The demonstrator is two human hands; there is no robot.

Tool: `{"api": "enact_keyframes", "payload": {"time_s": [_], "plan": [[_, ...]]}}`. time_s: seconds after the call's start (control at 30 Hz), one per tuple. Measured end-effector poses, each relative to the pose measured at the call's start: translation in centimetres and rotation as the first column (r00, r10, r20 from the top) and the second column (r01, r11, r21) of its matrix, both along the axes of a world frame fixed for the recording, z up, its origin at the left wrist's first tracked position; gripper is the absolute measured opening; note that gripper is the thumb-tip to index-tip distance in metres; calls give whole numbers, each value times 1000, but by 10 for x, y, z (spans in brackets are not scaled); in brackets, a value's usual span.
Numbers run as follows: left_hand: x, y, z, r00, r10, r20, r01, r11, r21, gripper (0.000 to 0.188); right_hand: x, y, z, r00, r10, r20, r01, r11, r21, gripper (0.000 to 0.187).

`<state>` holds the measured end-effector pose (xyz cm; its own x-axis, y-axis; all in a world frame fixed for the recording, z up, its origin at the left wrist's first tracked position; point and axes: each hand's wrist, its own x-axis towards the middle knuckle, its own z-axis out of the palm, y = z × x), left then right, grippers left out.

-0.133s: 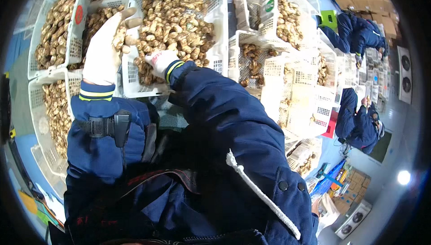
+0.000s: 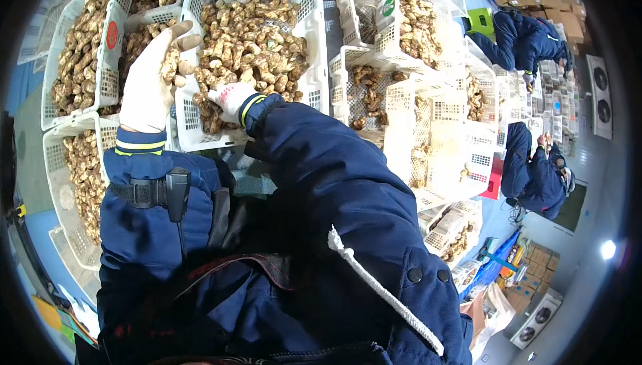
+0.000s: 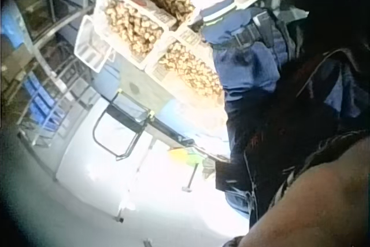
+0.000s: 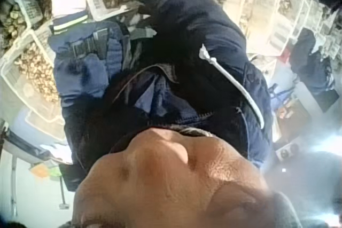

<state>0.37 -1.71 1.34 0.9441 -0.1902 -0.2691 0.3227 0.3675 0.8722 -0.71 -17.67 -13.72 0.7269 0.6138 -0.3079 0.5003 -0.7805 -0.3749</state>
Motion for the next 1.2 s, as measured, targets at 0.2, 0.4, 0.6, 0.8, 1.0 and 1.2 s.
{"api": "enact_keyframes", "payload": {"time_s": [0.2,0.4,0.6,0.8,1.0,1.2], "plan": [[-6,2,16,999,-2,53,-1,999,49,35,-6,-10,30,988,-86,-129,74,993,-93,47],[5,20,5,992,-8,128,-23,971,238,33,-4,-62,106,919,-376,116,270,817,509,47],[-17,-1,17,926,-371,73,335,895,293,47,-43,-81,168,766,-532,362,163,704,691,44],[-32,-19,24,914,-405,16,379,868,322,37,-53,-79,175,809,-588,16,368,527,766,46],[-34,-38,16,973,-145,-177,164,981,101,41,-45,-77,161,846,-324,-423,497,191,847,81],[-25,-40,-10,941,-335,-42,335,942,-24,37,-41,-74,154,824,-313,-472,521,91,849,35]]}}
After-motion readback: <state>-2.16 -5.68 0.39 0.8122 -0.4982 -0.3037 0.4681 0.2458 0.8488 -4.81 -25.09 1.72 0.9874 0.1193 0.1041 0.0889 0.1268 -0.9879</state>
